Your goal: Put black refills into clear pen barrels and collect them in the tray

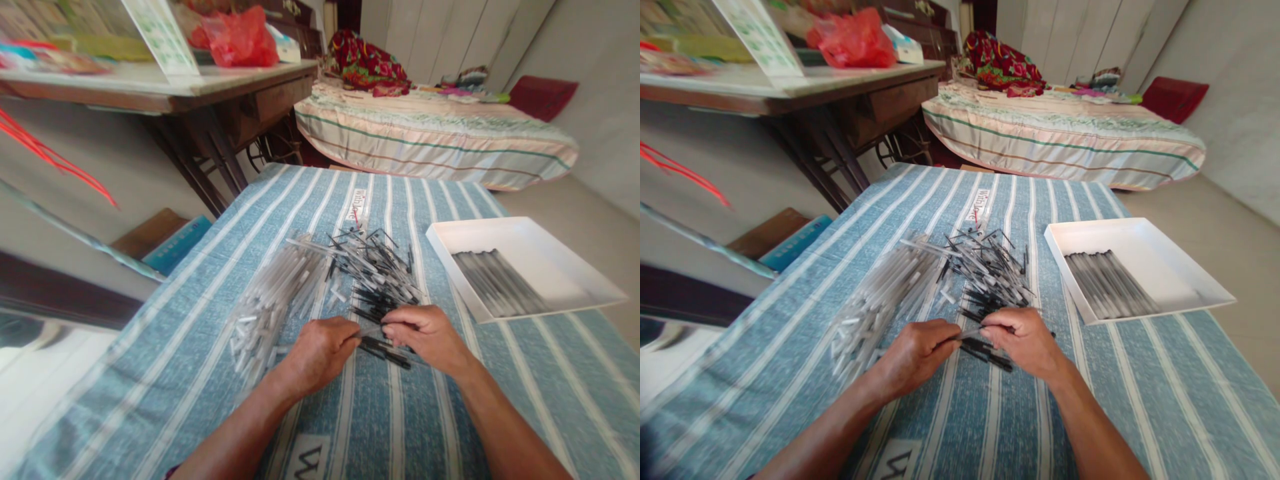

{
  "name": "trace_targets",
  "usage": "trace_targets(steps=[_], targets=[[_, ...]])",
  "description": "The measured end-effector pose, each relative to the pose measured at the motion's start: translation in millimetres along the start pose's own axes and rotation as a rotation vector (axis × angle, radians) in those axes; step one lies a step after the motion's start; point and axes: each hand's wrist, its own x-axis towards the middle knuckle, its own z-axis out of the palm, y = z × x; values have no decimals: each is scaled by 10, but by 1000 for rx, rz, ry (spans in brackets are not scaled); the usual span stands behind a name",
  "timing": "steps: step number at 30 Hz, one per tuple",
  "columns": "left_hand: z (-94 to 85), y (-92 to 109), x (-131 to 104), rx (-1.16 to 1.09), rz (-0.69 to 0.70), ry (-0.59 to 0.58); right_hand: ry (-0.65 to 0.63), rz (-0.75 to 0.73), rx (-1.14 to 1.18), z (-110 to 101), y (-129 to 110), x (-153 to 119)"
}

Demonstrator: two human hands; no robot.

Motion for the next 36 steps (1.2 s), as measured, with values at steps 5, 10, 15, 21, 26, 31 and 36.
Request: trace_targets(steps=[5, 10, 15, 21, 26, 31, 36], targets=[[-16, 14, -5, 10, -1, -18, -8, 0, -94, 5, -54, 7], [-7, 12, -7, 45, 11, -17, -8, 0, -156, 46, -48, 4], [3, 7, -8, 32, 5, -38, -7, -24, -203, 63, -16, 3], [-7, 18, -5, 10, 0, -40, -12, -3, -90, 15, -46, -11], [-8, 17, -7, 22, -6, -37, -14, 12, -69, 14, -46, -17], [-9, 16, -8, 29, 11, -55, -51, -33, -128, 29, -39, -8], [-10, 15, -7, 15, 15, -39, -64, 7, -94, -1, -33, -22]])
